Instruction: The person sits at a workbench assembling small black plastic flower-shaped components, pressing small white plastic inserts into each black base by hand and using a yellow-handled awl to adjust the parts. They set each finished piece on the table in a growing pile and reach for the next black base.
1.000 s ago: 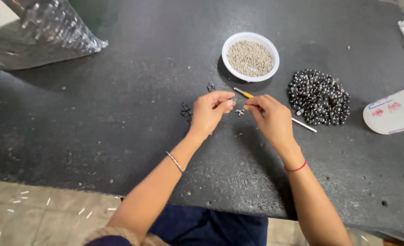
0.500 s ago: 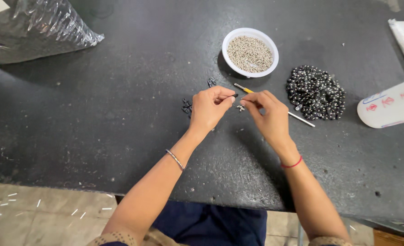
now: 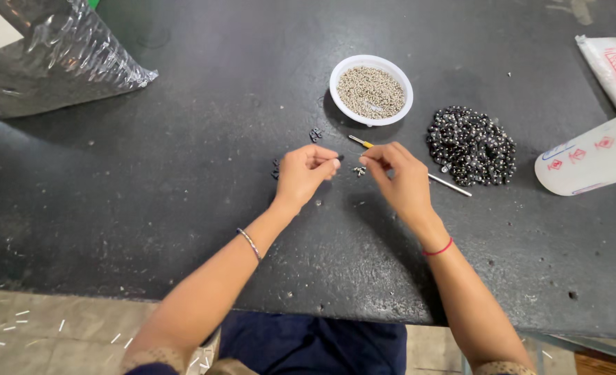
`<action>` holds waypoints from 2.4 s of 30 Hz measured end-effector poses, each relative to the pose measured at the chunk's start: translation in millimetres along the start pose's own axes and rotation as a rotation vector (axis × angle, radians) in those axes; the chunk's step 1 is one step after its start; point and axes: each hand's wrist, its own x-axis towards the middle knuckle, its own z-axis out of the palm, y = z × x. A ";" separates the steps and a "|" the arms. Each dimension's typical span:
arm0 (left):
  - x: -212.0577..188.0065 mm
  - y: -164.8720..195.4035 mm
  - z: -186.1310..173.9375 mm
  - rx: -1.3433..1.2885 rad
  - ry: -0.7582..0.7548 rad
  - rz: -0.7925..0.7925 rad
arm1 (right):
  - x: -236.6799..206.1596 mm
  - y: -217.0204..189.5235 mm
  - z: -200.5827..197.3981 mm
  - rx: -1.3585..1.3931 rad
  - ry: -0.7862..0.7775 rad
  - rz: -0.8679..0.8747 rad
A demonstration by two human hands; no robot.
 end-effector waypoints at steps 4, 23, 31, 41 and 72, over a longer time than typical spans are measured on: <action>2.4 -1.9 -3.5 -0.054 -0.035 -0.062 | 1.7 2.4 7.7 0.010 -0.046 0.006; -5.8 10.6 0.4 0.029 -0.103 -0.027 | -0.1 5.4 16.7 0.066 -0.113 0.005; -5.6 12.4 -3.4 -0.001 -0.196 -0.010 | 0.4 11.7 16.4 0.346 -0.149 0.249; -10.0 8.4 1.8 -0.147 -0.217 -0.052 | -0.1 37.6 15.1 0.645 -0.272 0.363; -10.3 18.0 -5.2 -0.292 -0.183 -0.103 | 2.0 33.8 7.6 -0.101 -0.227 0.051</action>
